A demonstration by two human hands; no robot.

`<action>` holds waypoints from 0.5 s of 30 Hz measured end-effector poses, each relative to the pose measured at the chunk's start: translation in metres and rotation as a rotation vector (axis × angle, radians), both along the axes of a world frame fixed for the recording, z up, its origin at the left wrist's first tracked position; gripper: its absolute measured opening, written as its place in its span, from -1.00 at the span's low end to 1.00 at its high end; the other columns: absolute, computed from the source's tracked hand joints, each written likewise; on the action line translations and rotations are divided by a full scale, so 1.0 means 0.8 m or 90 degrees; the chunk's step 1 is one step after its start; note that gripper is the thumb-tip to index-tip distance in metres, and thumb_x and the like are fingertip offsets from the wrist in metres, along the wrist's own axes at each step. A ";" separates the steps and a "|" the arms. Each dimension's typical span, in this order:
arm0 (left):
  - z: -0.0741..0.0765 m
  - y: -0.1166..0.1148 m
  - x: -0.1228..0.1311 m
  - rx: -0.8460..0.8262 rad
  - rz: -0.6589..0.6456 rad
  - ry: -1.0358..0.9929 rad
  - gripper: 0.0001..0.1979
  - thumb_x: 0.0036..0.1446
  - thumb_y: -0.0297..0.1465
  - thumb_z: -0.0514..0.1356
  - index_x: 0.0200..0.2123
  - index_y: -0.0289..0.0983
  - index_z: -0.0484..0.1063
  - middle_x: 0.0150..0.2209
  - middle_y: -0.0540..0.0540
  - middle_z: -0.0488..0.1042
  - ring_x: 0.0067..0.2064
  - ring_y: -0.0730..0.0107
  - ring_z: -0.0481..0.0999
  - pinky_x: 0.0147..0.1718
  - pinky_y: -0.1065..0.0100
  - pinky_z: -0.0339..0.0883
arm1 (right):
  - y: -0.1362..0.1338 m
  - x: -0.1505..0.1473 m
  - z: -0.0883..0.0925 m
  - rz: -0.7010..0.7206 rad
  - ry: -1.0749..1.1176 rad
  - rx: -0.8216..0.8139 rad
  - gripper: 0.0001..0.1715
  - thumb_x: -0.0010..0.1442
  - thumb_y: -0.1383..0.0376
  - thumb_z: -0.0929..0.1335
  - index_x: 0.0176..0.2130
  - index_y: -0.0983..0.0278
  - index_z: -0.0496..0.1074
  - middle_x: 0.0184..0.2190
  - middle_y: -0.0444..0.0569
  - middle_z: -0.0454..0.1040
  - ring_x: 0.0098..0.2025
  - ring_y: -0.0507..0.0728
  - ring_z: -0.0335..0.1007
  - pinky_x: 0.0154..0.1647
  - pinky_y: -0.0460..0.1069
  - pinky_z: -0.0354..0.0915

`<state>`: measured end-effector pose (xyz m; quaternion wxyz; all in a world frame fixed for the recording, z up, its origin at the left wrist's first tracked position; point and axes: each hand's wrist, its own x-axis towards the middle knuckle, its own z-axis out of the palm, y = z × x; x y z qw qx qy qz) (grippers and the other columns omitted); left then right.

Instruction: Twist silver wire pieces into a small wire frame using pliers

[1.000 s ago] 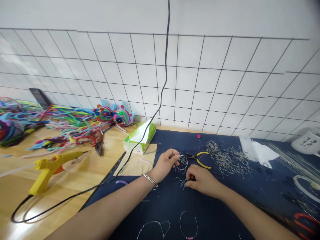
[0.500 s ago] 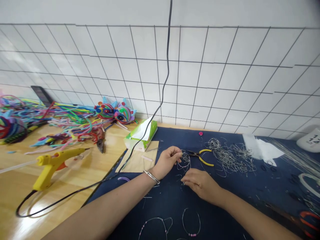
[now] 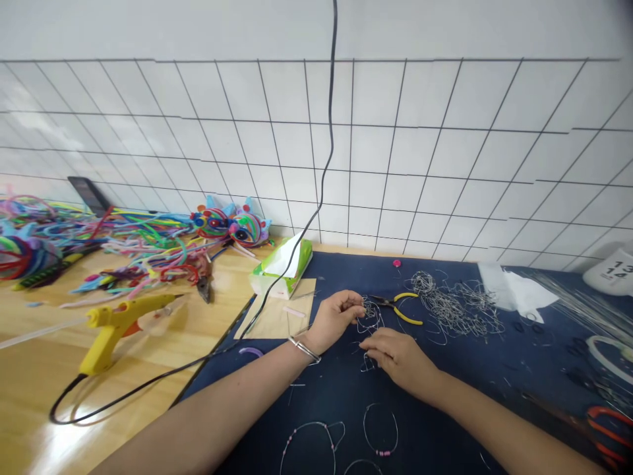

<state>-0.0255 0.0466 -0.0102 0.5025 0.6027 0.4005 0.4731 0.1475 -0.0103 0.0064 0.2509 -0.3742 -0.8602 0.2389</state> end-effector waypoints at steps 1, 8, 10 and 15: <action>-0.001 0.000 0.000 0.002 0.002 0.005 -0.82 -0.04 -0.38 0.16 -0.31 -0.30 0.33 -0.45 -0.02 0.40 -0.44 0.50 0.41 -0.51 0.48 0.33 | 0.000 -0.001 0.000 -0.001 0.010 -0.013 -0.75 0.14 0.33 0.21 -0.20 0.22 0.40 -0.31 -0.09 0.40 -0.25 -0.02 0.29 -0.17 -0.12 0.20; 0.000 -0.001 0.002 0.007 -0.030 0.003 -0.81 -0.08 -0.39 0.19 -0.33 -0.31 0.34 -0.46 0.00 0.39 -0.43 0.52 0.39 -0.45 0.45 0.35 | -0.001 -0.001 0.007 -0.090 0.091 -0.118 -0.80 0.12 0.31 0.21 -0.31 0.23 0.40 -0.38 -0.12 0.37 -0.41 -0.05 0.32 -0.29 -0.10 0.24; 0.001 -0.001 0.002 -0.003 -0.046 -0.005 -0.80 -0.09 -0.39 0.20 -0.33 -0.32 0.34 -0.45 0.00 0.40 -0.44 0.53 0.39 -0.45 0.46 0.35 | -0.001 -0.001 0.011 -0.123 0.114 -0.147 -0.79 0.11 0.30 0.21 -0.30 0.24 0.40 -0.38 -0.12 0.37 -0.45 -0.06 0.32 -0.32 -0.10 0.25; 0.005 -0.001 -0.001 -0.038 -0.091 -0.044 -0.75 -0.11 -0.40 0.22 -0.30 -0.33 0.33 -0.40 -0.03 0.41 -0.42 0.53 0.41 -0.46 0.46 0.33 | 0.002 0.001 0.012 -0.204 0.156 -0.212 -0.75 0.09 0.25 0.21 -0.25 0.25 0.37 -0.48 -0.15 0.38 -0.46 -0.03 0.32 -0.38 -0.10 0.24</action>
